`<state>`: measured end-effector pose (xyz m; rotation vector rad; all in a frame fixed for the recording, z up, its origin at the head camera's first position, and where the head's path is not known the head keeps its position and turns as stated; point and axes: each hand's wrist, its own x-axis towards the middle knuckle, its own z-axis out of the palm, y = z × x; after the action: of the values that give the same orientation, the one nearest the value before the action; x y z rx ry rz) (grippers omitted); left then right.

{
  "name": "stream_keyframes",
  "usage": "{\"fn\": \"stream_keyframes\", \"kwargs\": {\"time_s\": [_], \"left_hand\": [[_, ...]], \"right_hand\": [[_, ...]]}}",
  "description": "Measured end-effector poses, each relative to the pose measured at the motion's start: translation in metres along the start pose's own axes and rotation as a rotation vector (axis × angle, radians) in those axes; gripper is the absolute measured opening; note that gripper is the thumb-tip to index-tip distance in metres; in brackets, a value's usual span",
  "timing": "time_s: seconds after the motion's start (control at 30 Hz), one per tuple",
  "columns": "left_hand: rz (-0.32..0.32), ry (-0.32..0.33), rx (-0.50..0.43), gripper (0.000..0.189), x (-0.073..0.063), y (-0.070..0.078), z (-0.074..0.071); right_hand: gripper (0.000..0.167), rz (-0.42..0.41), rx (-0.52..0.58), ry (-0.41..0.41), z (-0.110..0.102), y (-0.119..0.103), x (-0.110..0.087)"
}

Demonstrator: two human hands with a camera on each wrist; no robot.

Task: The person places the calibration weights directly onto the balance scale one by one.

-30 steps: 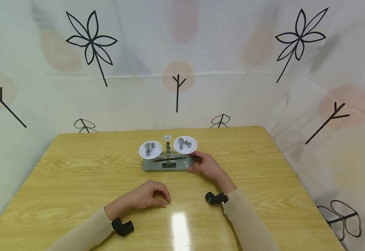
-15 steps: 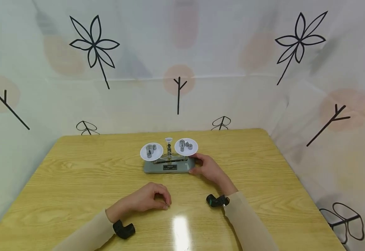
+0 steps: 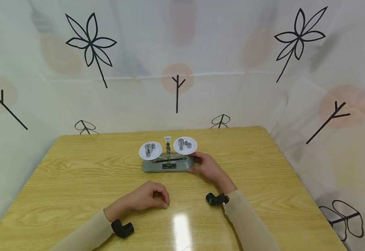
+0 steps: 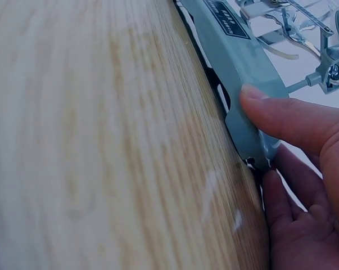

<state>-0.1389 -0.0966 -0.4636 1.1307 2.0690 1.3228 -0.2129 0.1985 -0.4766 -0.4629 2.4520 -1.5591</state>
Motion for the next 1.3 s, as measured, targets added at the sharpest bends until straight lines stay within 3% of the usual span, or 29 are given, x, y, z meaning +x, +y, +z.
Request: {"fn": "stream_keyframes", "kwargs": {"time_s": [0.57, 0.83, 1.3], "left_hand": [[-0.064, 0.013, -0.004, 0.006, -0.001, 0.006, -0.006], [-0.089, 0.067, 0.006, 0.006, -0.002, 0.008, -0.013], [-0.029, 0.156, 0.059, 0.007, -0.007, 0.014, -0.038]], "right_hand": [[0.071, 0.016, -0.010, 0.000, 0.001, -0.002, 0.000], [0.069, 0.021, -0.009, -0.001, 0.000, -0.002, -0.001], [0.069, 0.016, -0.002, -0.007, -0.001, -0.004, -0.002]]}}
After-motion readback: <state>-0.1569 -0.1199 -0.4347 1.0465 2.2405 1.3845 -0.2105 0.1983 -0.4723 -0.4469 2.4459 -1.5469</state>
